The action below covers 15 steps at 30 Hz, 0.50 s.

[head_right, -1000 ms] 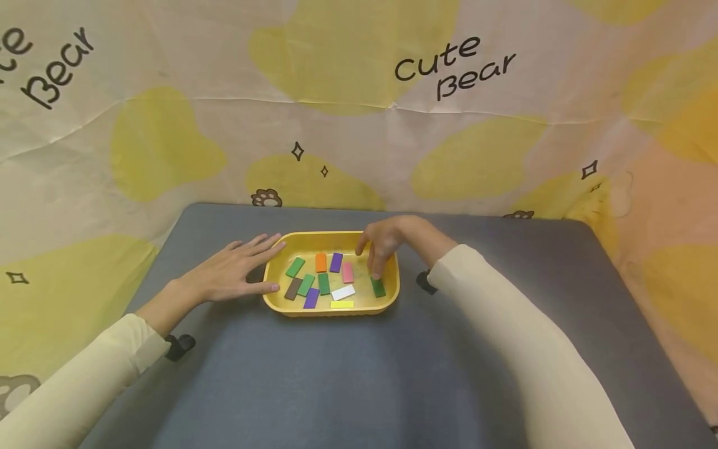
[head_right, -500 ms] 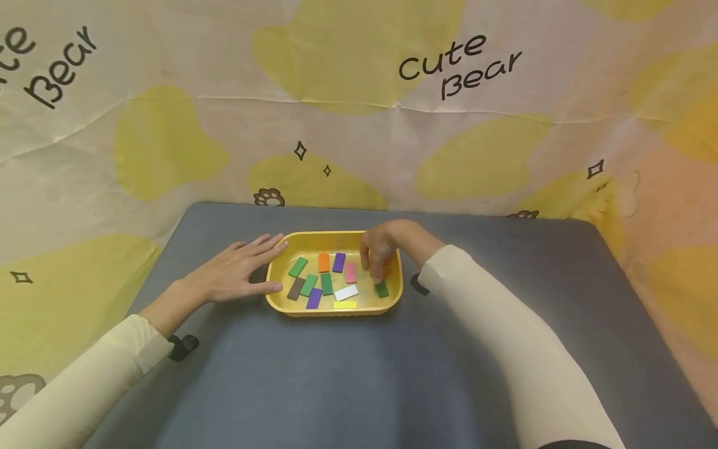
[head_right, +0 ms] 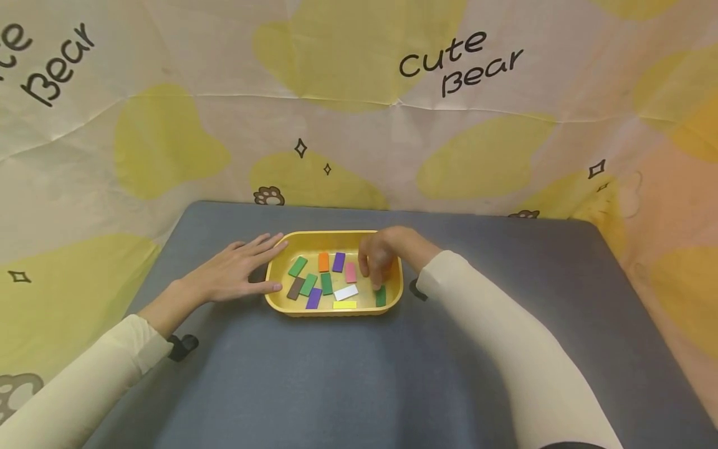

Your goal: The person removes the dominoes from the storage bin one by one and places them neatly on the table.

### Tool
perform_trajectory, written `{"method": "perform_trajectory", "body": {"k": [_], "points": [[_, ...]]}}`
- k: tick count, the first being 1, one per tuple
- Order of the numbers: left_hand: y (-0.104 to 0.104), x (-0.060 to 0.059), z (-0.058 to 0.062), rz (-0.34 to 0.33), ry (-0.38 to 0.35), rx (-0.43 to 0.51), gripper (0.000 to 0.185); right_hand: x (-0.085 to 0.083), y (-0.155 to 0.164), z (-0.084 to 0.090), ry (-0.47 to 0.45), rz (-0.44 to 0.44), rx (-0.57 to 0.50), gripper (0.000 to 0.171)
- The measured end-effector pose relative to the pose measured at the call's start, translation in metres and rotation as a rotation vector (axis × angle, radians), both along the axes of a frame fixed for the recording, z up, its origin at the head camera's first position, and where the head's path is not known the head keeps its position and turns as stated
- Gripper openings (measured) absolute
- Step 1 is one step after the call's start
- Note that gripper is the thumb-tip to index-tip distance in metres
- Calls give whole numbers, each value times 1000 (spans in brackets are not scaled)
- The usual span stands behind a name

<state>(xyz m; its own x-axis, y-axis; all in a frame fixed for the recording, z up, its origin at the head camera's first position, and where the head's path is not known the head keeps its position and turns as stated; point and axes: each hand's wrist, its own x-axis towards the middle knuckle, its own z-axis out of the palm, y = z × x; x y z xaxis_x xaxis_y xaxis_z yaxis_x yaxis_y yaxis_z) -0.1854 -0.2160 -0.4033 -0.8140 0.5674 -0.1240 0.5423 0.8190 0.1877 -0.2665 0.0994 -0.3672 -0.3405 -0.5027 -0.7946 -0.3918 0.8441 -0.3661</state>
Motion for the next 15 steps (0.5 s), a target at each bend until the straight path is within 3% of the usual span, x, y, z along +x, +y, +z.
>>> {"method": "perform_trajectory", "body": {"k": [15], "points": [[1, 0, 1, -5, 10, 2, 94, 6, -1, -1, -33, -26, -13, 33]]}}
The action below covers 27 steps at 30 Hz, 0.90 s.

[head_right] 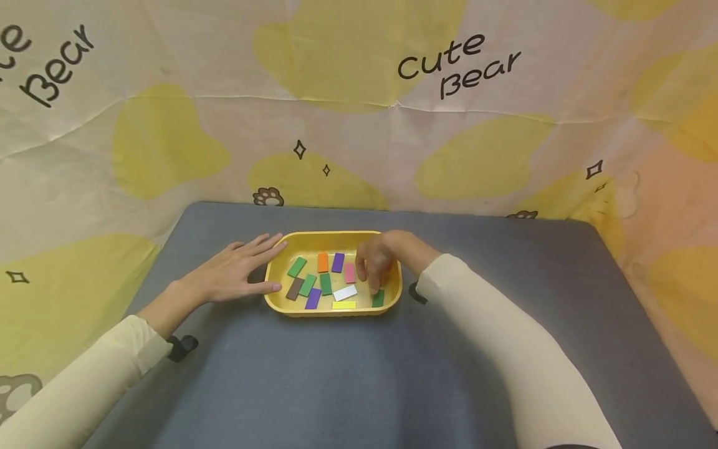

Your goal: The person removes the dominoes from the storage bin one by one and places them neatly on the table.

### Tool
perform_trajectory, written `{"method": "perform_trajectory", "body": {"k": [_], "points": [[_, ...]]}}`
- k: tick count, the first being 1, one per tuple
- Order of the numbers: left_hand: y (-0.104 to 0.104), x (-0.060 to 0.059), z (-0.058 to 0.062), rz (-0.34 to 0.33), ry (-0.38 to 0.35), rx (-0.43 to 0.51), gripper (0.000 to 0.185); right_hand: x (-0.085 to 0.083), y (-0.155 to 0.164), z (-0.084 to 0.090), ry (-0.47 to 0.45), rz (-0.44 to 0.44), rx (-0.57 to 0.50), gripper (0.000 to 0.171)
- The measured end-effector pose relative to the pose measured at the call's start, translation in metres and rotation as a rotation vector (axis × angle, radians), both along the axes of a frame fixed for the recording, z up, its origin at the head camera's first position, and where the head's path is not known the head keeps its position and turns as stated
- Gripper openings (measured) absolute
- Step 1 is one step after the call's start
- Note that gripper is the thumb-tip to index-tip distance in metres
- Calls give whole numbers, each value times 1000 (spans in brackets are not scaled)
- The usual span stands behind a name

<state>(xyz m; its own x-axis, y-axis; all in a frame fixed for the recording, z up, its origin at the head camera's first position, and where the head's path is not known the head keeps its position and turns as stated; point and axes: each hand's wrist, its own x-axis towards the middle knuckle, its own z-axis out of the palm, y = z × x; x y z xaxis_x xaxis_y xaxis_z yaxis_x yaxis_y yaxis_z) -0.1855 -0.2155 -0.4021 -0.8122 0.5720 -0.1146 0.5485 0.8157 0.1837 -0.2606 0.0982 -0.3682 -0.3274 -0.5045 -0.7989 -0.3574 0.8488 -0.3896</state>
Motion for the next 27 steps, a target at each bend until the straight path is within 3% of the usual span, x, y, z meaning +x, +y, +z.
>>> {"method": "perform_trajectory", "body": {"k": [17, 27], "points": [[-1, 2, 0, 1, 3, -3, 94, 4, -2, 1, -60, 14, -7, 35], [0, 2, 1, 2, 4, -2, 95, 9, -5, 0, -67, -44, -20, 33]]}}
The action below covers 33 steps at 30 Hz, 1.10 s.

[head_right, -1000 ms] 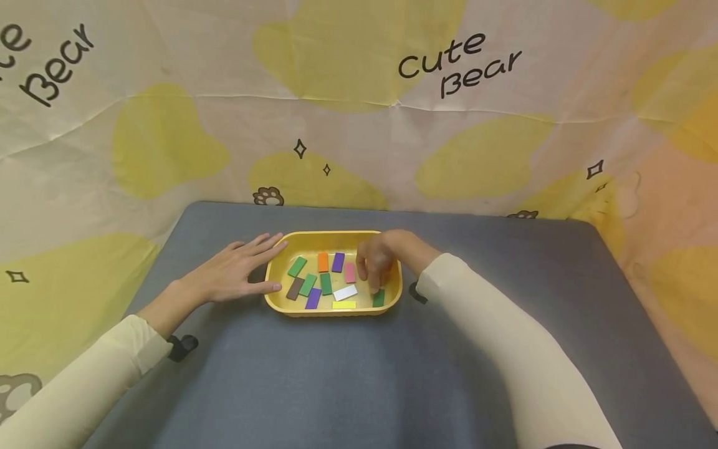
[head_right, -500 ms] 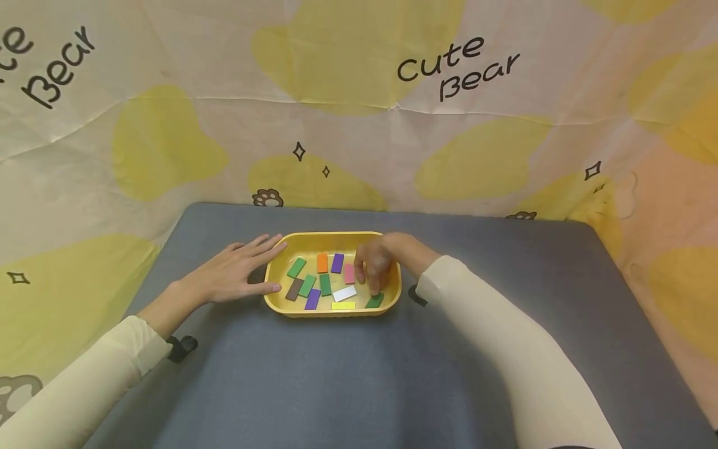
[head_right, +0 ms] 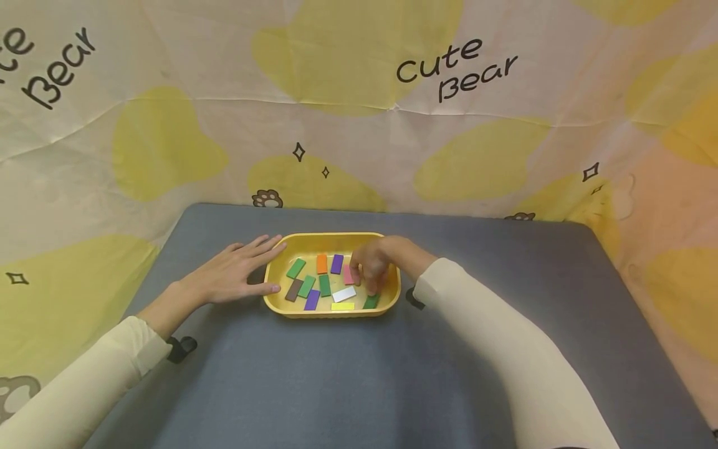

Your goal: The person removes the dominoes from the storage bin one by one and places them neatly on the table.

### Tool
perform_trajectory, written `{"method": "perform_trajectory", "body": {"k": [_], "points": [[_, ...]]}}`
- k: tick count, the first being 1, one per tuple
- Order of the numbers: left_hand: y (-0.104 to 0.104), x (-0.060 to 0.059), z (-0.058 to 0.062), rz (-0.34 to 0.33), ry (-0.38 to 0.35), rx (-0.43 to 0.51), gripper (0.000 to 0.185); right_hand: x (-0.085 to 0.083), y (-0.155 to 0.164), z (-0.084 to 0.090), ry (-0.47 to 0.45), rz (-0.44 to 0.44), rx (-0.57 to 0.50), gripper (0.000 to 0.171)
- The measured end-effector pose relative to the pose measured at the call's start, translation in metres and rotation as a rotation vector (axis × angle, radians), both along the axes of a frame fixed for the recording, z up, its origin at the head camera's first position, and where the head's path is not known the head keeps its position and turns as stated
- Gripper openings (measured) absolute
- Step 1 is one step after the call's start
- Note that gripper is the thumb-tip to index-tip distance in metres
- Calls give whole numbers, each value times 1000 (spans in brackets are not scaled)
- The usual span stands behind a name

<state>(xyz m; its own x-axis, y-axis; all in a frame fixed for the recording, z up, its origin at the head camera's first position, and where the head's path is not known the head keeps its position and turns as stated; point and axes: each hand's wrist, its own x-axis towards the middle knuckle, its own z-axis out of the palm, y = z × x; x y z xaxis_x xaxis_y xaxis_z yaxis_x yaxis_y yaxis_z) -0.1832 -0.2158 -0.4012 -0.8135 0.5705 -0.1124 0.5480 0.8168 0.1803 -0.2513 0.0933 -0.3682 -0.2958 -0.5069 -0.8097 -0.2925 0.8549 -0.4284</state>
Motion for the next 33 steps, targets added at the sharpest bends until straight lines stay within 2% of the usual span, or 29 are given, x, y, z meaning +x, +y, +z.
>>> {"method": "perform_trajectory", "body": {"k": [7, 16, 24, 33], "points": [[1, 0, 0, -1, -5, -1, 94, 3, -3, 0, 26, 7, -8, 34], [1, -1, -1, 7, -11, -3, 94, 1, 0, 7, 58, 42, -75, 34], [1, 0, -1, 8, -6, -3, 95, -2, 5, 18, 101, 40, -91, 36], [0, -1, -1, -3, 13, 9, 94, -8, 18, 33, 190, 17, -134, 37]]}}
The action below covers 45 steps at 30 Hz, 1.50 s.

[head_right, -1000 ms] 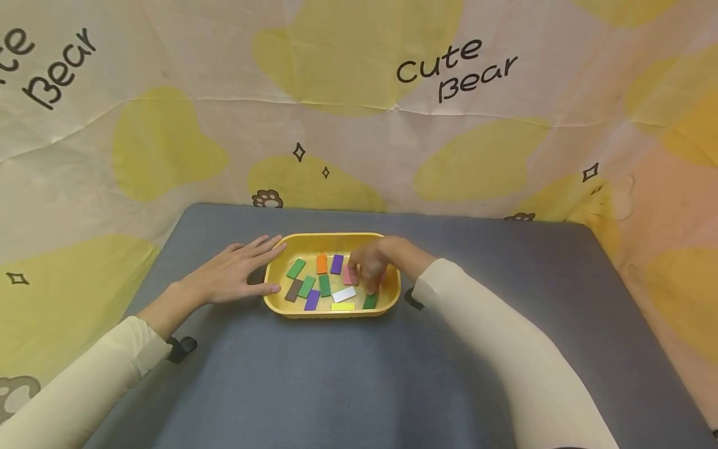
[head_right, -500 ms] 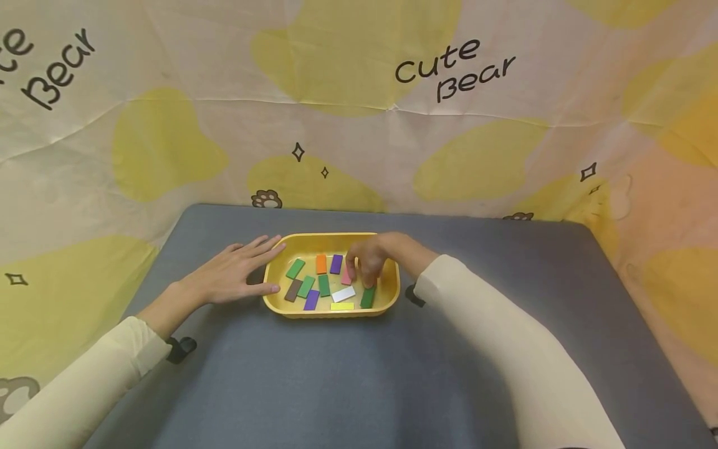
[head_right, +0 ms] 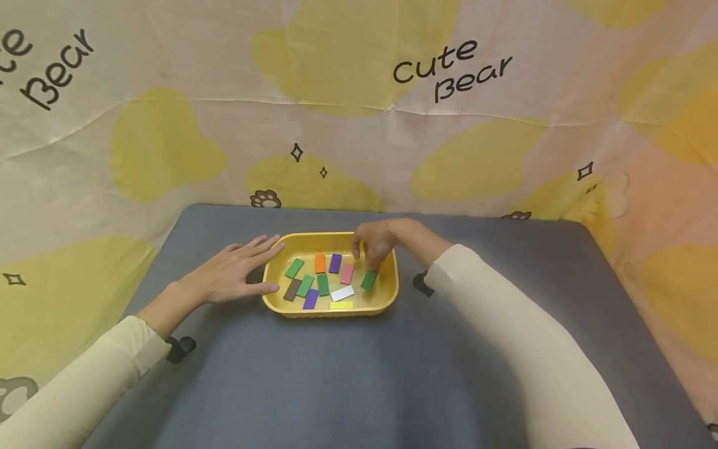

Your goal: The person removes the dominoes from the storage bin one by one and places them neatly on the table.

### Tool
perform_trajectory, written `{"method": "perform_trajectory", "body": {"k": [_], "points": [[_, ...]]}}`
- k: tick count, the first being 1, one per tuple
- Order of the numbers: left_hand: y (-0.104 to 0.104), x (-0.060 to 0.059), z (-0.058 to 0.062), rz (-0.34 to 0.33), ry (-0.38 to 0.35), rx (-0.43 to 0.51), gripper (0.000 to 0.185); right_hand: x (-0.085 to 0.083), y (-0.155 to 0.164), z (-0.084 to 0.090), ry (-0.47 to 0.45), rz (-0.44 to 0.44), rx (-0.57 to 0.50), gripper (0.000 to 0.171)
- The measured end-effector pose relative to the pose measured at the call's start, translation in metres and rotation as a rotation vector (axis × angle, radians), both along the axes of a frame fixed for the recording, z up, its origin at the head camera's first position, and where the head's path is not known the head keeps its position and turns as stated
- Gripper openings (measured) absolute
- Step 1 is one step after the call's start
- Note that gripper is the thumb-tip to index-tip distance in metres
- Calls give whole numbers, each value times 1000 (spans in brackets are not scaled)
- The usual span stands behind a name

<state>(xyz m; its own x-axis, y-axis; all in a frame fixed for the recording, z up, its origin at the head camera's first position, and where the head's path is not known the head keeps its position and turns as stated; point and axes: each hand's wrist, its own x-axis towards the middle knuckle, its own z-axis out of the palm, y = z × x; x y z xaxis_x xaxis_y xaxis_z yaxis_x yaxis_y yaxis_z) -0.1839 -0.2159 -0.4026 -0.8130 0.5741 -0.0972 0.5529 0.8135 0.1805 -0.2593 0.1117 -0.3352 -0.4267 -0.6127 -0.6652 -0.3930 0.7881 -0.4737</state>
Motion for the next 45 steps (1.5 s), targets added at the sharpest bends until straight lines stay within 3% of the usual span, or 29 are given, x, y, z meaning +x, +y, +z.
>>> {"method": "perform_trajectory", "body": {"k": [12, 21, 27, 35, 45], "points": [[-1, 0, -2, -2, -5, -1, 92, -8, 34, 7, 113, -128, -166, 29], [0, 0, -1, -6, -13, -4, 94, -13, 71, 5, 125, -319, -323, 23], [0, 0, 1, -12, 0, -13, 94, -15, 93, 2, 186, -360, -354, 22], [0, 0, 1, -11, 1, -12, 91, -14, 119, -6, 188, -424, -366, 23], [1, -1, 1, -17, 7, -19, 93, -10, 148, -32, 259, -520, -358, 27]]}}
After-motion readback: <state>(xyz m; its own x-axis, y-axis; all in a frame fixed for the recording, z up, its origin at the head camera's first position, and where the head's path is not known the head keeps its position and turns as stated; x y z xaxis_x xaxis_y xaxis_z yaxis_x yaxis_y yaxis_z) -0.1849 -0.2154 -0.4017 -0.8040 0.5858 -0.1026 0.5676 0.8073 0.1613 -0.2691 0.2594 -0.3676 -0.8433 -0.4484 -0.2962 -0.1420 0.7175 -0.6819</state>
